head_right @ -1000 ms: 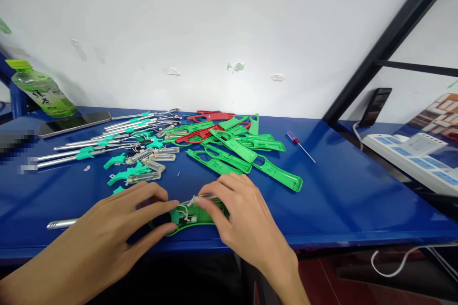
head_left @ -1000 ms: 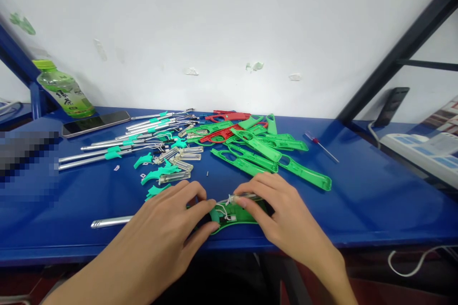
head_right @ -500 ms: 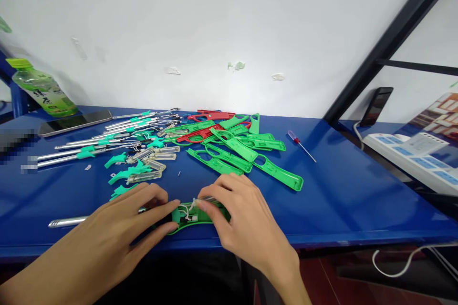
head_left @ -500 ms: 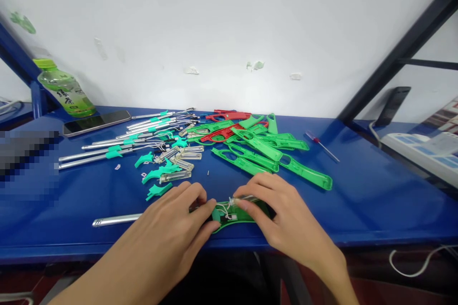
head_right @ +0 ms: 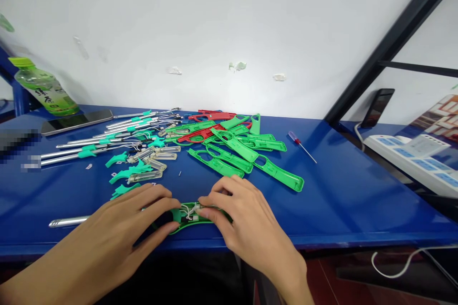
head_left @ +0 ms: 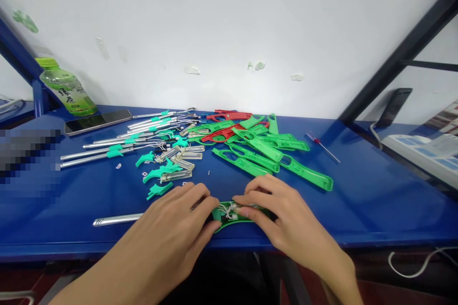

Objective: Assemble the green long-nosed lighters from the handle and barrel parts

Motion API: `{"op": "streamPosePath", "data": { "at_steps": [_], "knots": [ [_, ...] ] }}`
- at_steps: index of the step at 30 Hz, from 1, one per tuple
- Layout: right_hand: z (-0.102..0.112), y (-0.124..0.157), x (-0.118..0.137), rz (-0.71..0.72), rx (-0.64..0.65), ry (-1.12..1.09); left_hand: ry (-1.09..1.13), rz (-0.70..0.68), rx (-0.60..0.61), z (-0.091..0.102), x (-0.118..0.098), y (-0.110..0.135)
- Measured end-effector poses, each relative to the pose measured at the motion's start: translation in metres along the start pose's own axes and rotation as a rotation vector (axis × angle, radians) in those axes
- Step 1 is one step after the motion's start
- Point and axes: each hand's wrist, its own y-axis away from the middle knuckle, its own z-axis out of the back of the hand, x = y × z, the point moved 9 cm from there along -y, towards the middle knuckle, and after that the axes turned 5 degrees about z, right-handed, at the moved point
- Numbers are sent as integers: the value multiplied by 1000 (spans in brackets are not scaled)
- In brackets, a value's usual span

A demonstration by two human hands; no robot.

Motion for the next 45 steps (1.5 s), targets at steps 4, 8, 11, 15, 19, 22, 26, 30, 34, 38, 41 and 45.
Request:
{"op": "streamPosePath", "data": {
  "at_steps": [4,8,11,15,19,22,26,30,34,38,41,45],
  "knots": [
    [0,1,-2,-11,12,-26,16,-13,-24,3,-2,-1],
    [0,2,-4,-22,28,-78,32,1,-31,3,-1,-1],
    [0,2,-5,-34,34,-95,46,11,-14,1,0,-2],
    [0,2,-7,-40,38,-95,57,-26,7,0,-3,-2],
    [0,2,-7,-43,37,-91,95,-35,26,-1,-3,-2],
    [0,2,-6,-48,40,-96,138,-19,39,-1,0,-2],
    [2,2,-6,-48,36,-88,153,-16,49,-2,0,-1],
    [1,2,-6,-44,37,-85,103,-43,48,-2,-4,-1],
    [4,0,-2,-42,-9,-74,61,-50,59,-3,-6,-2],
    [42,9,1,36,-349,-47,65,-59,12,1,-4,-5],
    [85,38,-21,-40,-669,79,93,-69,-34,3,-3,-5],
    [130,87,-68,-273,-949,192,131,-66,-60,3,-1,-5]
  ]
}}
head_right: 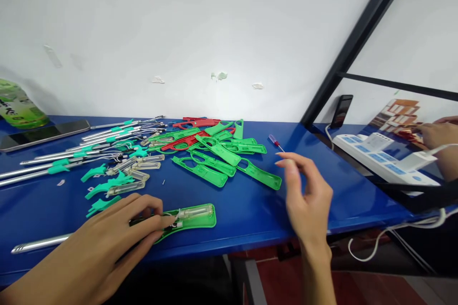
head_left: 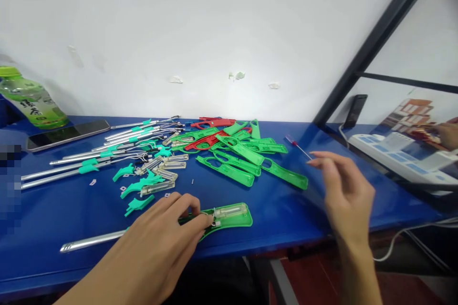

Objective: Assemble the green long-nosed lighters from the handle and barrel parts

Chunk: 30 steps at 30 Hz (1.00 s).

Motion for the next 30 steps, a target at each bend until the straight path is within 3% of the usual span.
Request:
{"op": "streamPosePath", "data": {
  "at_steps": [4,11,15,30],
  "knots": [
    [13,-4,-34,-96,-21,13,17,-4,-11,0,0,-1],
    [-30,2,-23,19,369,147,21,-9,-43,1,2,1],
    [-47,9,-15,108,517,194,11,-7,-34,0,2,1],
    [-51,13,-13,192,555,282,3,-5,-27,-2,3,1]
  ]
}}
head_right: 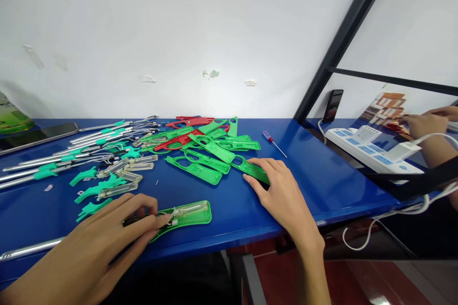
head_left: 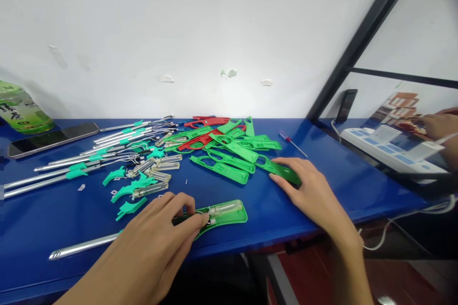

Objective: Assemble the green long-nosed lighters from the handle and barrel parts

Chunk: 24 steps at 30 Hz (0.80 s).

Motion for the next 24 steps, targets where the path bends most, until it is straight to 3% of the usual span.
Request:
{"op": "streamPosePath", "data": {
  "at_steps": [9,13,20,24],
  "knots": [
    [1,-2,3,29,-16,35,-16,0,45,-5,3,2],
    [2,-18,15,71,-10,66,13,7,21,-4,2,1],
    [-26,-68,66,233,216,211,-26,16,100,-9,3,3],
    [-46,-85,81,251,308,348,-74,16,93,-10,1,3]
  ]
}}
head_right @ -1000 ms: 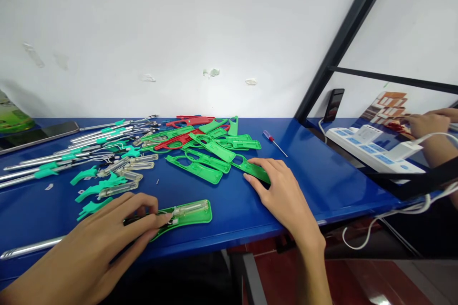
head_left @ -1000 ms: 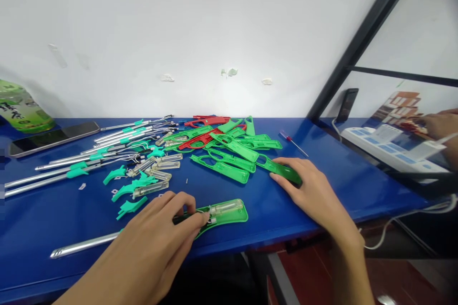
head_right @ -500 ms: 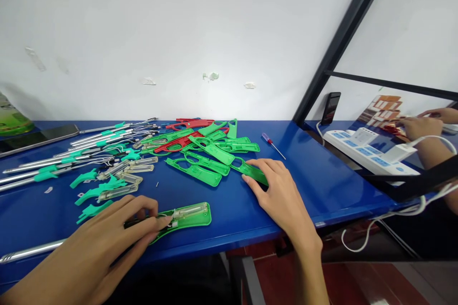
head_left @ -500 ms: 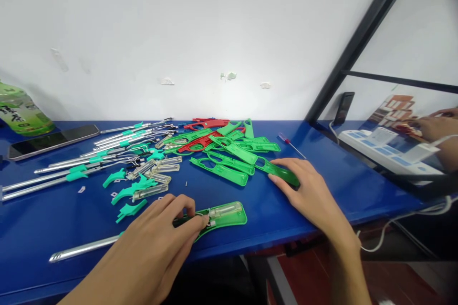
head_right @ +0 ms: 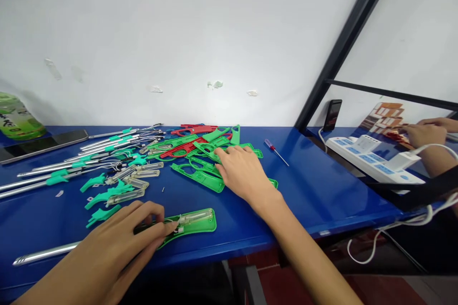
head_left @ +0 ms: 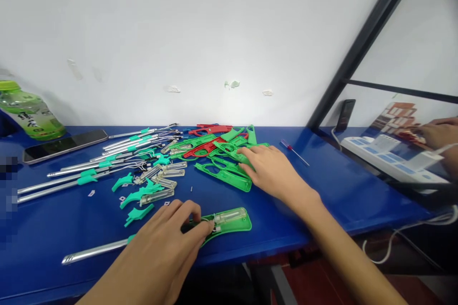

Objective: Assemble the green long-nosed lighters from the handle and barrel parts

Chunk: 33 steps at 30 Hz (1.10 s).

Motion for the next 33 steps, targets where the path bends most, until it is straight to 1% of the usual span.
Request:
{"op": "streamPosePath", "data": {
  "at_steps": [3,6,9,12,14,15,16,17,19,21,22,24,27,30,33],
  "knots": [
    [-5,-7,3,-13,39,58,-17,-12,-15,1,-3,-1],
    [-4,-10,2,-21,42,64,-29,-13,-21,3,-4,-1],
    [7,-8,-3,-43,-2,24,-32,-20,-51,7,-4,-2],
    [29,2,-6,-63,-92,-64,13,1,-82,9,-1,-2],
    [43,13,-2,-61,-162,-171,48,31,-116,13,2,-2],
    [49,19,1,-60,-199,-258,58,48,-137,16,4,-1],
    [54,25,4,-60,-250,-419,63,65,-164,21,5,-1],
    [56,31,8,-54,-269,-554,63,80,-197,27,6,0],
    [55,40,20,-32,-267,-735,30,112,-295,43,9,4],
    [51,46,33,-7,-235,-819,-64,142,-395,60,14,8],
    [49,48,39,6,-216,-853,-119,145,-424,66,16,10],
    [45,51,49,32,-178,-905,-182,101,-401,68,19,11],
    [42,55,56,45,-141,-924,-125,12,-275,59,24,11],
    [36,60,57,15,-115,-889,-89,-9,-216,54,27,12],
    [23,66,60,10,-69,-832,-91,-26,-146,45,28,16]
  ]
}}
